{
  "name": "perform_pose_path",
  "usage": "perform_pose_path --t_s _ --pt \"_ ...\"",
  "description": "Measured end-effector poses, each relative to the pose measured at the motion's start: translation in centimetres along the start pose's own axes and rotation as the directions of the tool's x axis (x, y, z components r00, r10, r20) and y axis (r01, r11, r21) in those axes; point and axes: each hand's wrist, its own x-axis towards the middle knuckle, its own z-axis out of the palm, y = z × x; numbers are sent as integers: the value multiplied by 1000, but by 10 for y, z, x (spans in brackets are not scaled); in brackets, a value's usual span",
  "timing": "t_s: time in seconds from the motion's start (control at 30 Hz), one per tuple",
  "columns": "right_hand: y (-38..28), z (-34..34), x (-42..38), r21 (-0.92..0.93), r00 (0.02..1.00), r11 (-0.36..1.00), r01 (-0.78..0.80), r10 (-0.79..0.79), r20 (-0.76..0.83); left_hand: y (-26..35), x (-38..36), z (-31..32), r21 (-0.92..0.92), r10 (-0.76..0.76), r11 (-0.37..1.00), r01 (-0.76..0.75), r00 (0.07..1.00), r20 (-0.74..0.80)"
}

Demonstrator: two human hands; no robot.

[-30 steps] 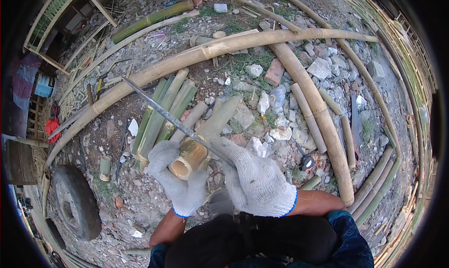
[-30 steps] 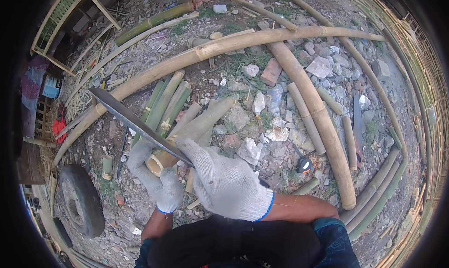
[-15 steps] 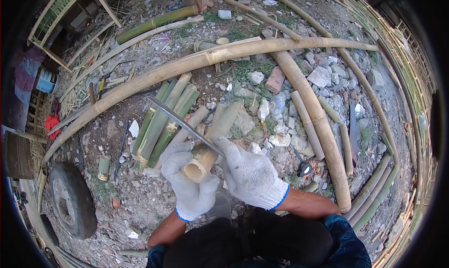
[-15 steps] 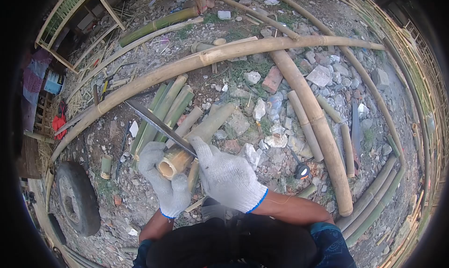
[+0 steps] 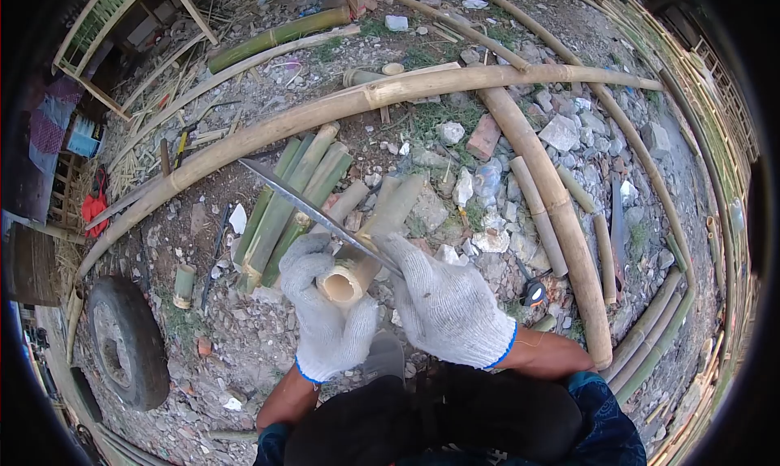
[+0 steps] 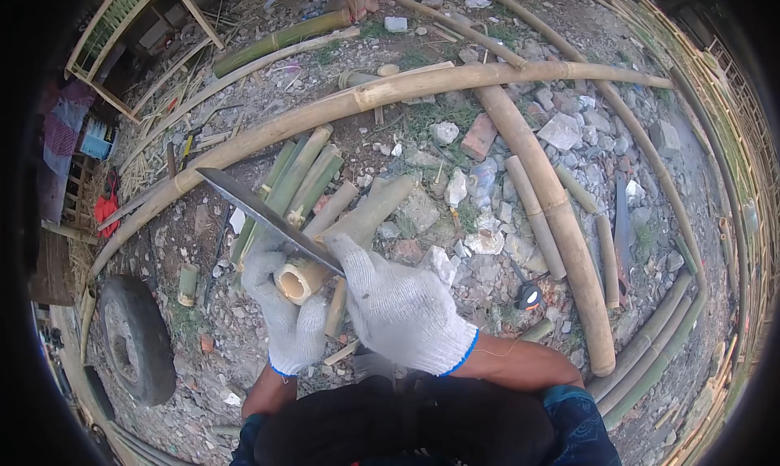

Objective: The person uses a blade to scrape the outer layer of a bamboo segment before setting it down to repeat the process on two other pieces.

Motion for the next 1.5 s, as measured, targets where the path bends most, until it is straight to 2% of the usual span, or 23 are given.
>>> perform_pose_path --t_s 0.13,0.17,0.27,0.3,0.4,0.5,0.57,0.63,0.73,0.77,0.87,0.97,1.07,1.1,1.17,1.23,1.37,1.43,1.5 --pt "-1 4 -1 13 996 997 -70 69 55 4 -6 1 23 -16 1000 15 999 38" --pt "18 23 -5 -126 995 989 -81 88 48 2 -2 5 -69 24 997 -23 1000 6" --pt "28 25 -6 -180 987 978 -105 125 103 -5 -2 5 -166 27 986 -29 1000 -14" --pt "28 27 -4 -107 998 993 -54 56 23 -2 -6 3 -131 20 991 -19 1000 5" --pt "14 13 -2 -153 998 988 -17 25 52 6 0 1 -47 38 998 -37 999 28" --pt "11 14 -2 -81 995 994 -69 75 71 6 -1 3 -62 38 997 -38 999 -5" --pt "48 39 -5 -200 983 967 -158 173 61 -3 -3 4 -130 33 991 -37 999 -38" --pt "79 53 -6 -291 952 921 -260 295 84 -2 -2 2 -107 46 993 -50 998 -45" --pt "76 49 -8 -266 953 928 -262 293 82 -3 -3 -3 -103 22 994 -24 1000 -19" --pt "69 45 -10 -196 962 950 -242 262 79 -2 -5 -4 -111 6 994 -7 1000 -6" --pt "30 19 -3 -90 997 993 -77 79 18 -7 -3 -2 -162 -21 987 15 999 -36" --pt "2 3 -5 82 1000 997 8 -7 -16 -4 -5 -6 -58 -48 997 46 999 -24" --pt "18 17 0 -35 994 998 -42 46 99 -4 0 -9 -47 13 999 -12 1000 23" --pt "37 29 3 -196 971 970 -147 179 158 -6 0 -10 -71 12 997 -11 1000 5" --pt "103 54 2 -308 879 886 -347 422 224 -9 -3 -9 -125 9 992 -13 1000 -30" --pt "166 77 -14 -382 861 845 -373 469 197 -8 -5 -12 -104 -4 995 4 1000 -4" --pt "130 52 -12 -350 866 845 -403 476 151 -13 -2 -11 -181 22 983 -25 1000 -19" --pt "82 32 -5 -180 936 932 -314 335 105 -13 2 -6 -193 30 981 -34 999 -24" --pt "41 19 -3 -34 989 988 -149 150 16 -10 4 -8 -144 17 989 -17 1000 0"
